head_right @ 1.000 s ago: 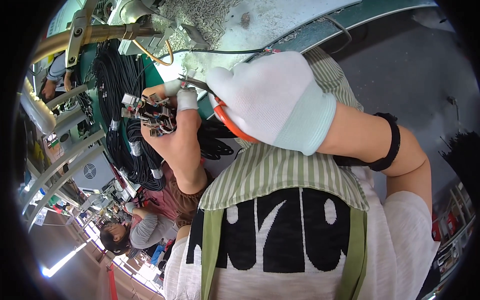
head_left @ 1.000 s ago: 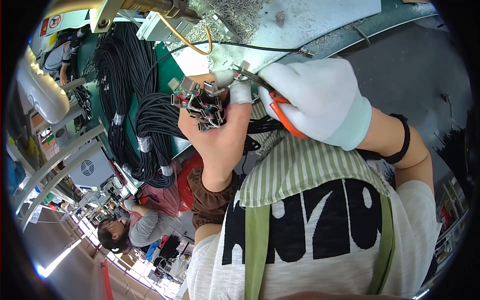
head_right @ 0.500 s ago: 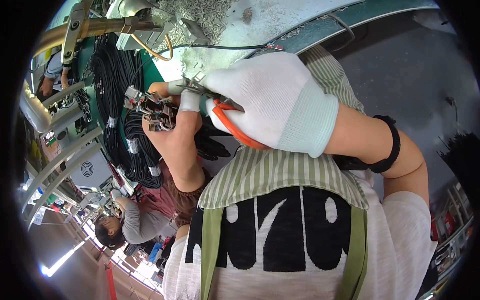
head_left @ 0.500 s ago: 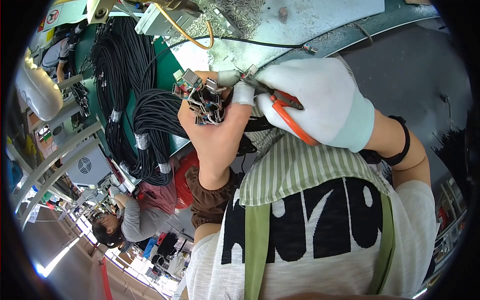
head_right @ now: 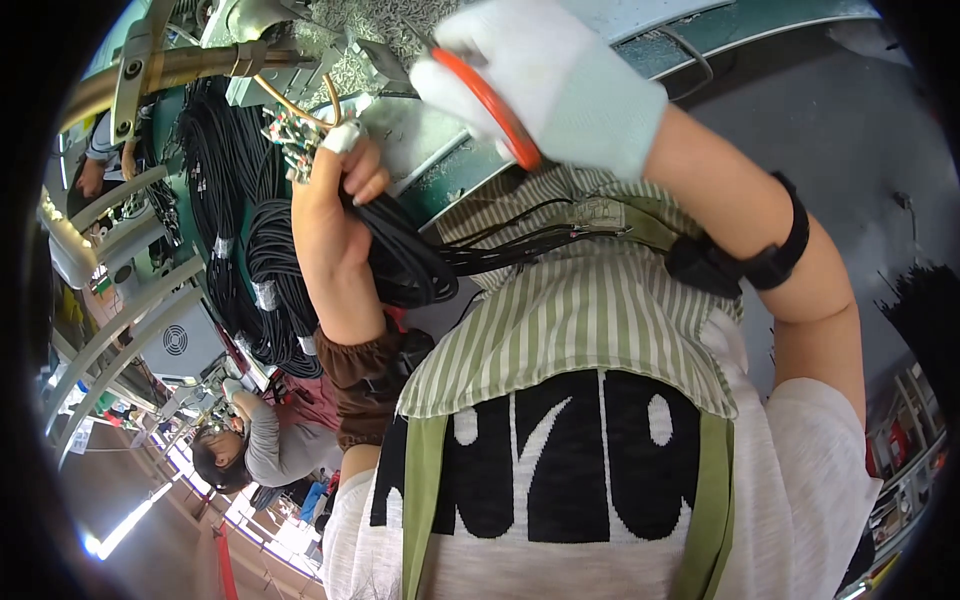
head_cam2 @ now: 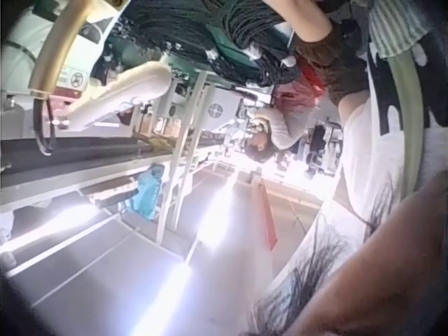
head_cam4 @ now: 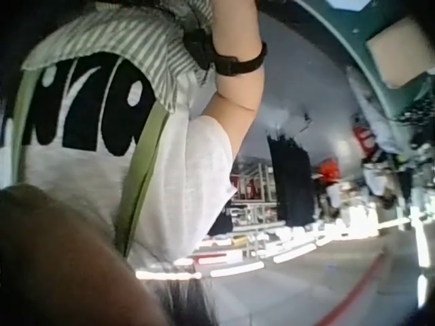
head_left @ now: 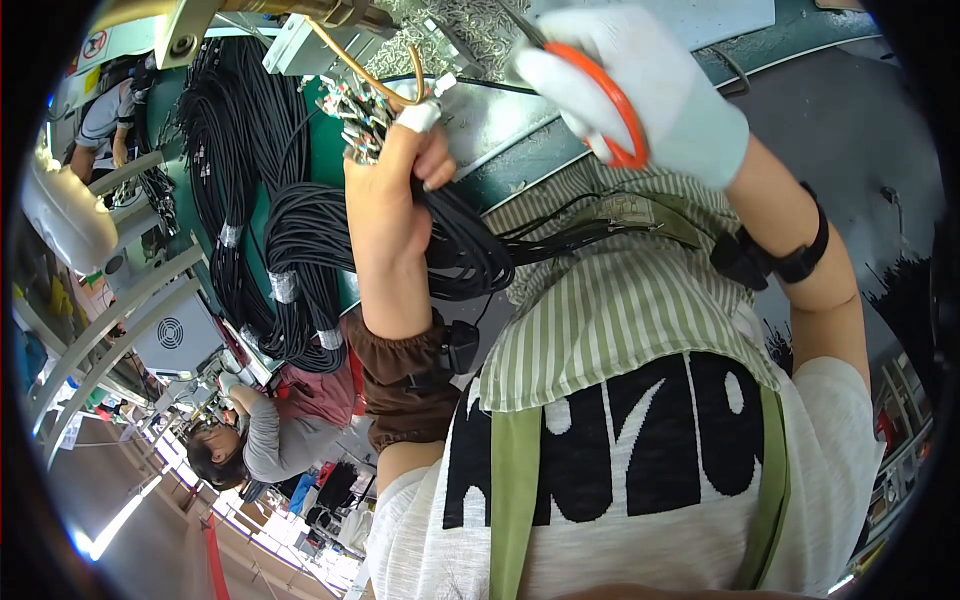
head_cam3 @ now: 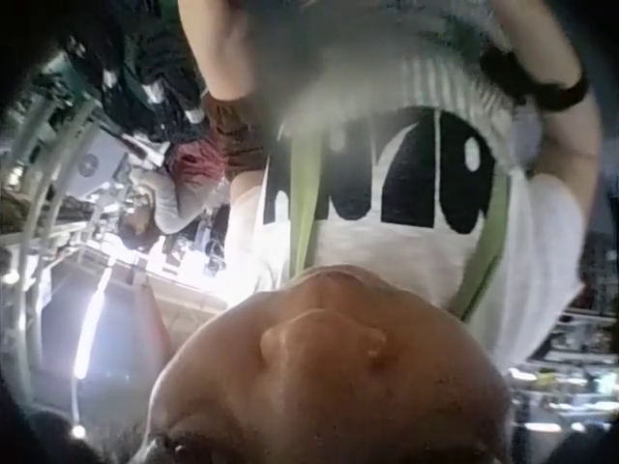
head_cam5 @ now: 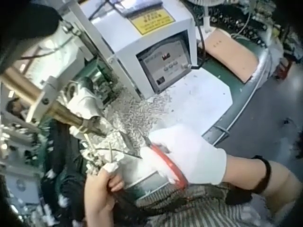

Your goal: The person uses shears to trim the ends of wires on a bundle of cables, then positions the wires into a machine to be processed. They repeat this by picking up bundles, trimming the wire ends, and setting them back down.

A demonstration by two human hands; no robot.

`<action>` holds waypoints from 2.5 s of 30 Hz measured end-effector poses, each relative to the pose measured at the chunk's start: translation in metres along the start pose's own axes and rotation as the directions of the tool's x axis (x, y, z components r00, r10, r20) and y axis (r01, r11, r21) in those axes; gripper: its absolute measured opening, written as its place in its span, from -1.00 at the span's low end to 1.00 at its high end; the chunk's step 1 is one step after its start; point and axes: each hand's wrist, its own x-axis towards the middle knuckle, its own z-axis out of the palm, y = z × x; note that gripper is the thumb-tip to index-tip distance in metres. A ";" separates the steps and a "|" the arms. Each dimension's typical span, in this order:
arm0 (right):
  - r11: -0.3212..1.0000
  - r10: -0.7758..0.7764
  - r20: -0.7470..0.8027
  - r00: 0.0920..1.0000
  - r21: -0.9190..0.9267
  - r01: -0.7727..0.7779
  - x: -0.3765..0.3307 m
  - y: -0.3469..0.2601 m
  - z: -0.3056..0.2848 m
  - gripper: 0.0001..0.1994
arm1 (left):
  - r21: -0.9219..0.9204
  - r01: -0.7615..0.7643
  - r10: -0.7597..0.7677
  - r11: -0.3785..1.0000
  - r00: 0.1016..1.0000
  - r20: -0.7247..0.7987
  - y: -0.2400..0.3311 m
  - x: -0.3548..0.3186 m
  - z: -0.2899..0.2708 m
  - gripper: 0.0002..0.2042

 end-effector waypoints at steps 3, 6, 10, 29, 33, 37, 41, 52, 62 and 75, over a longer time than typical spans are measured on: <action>0.771 -0.622 -0.192 0.759 -0.318 0.551 0.037 0.015 -0.005 -0.77 | -0.011 -0.039 0.039 0.999 0.999 0.026 -0.001 0.020 -0.002 -0.83; 0.759 -0.635 -0.162 0.755 -0.308 0.573 0.054 0.005 -0.002 -0.76 | -0.044 -0.046 0.049 0.998 0.996 0.077 0.002 0.031 -0.006 -0.81; 0.997 -0.041 0.139 0.989 0.069 0.032 0.059 -0.007 -0.006 -0.72 | 0.060 -0.038 0.026 0.998 0.980 0.195 0.013 0.033 -0.010 -0.78; 0.932 0.036 0.279 0.959 0.338 -0.133 0.048 -0.017 -0.002 -0.71 | 0.457 -0.140 0.073 0.878 0.984 0.162 0.027 0.024 -0.012 -0.65; 0.870 0.145 0.301 0.943 0.415 -0.266 0.049 -0.020 -0.002 -0.71 | 0.440 -0.143 0.044 0.886 0.973 0.226 0.028 0.026 -0.013 -0.67; 0.872 0.160 0.310 0.937 0.401 -0.282 0.053 -0.020 -0.002 -0.71 | 0.426 -0.152 0.053 0.892 0.971 0.235 0.025 0.028 -0.014 -0.69; 0.905 0.159 0.283 0.946 0.342 -0.254 0.055 -0.015 0.002 -0.72 | 0.271 -0.112 0.059 0.956 0.979 0.195 0.014 0.028 -0.016 -0.77; 0.910 -0.136 -0.083 0.987 -0.404 0.091 -0.006 -0.027 -0.010 -0.76 | 0.001 0.018 -0.017 1.000 0.975 0.220 0.003 -0.048 -0.002 -0.84; 0.940 0.047 0.238 0.970 0.317 -0.124 -0.011 -0.036 -0.001 -0.76 | 0.166 -0.160 0.139 0.973 0.982 0.128 0.009 -0.060 0.031 -0.81; 0.769 -0.014 0.276 0.961 0.618 -0.167 -0.026 -0.020 -0.006 -0.76 | 0.214 -0.407 0.364 0.888 0.906 0.214 0.010 -0.055 0.034 -0.70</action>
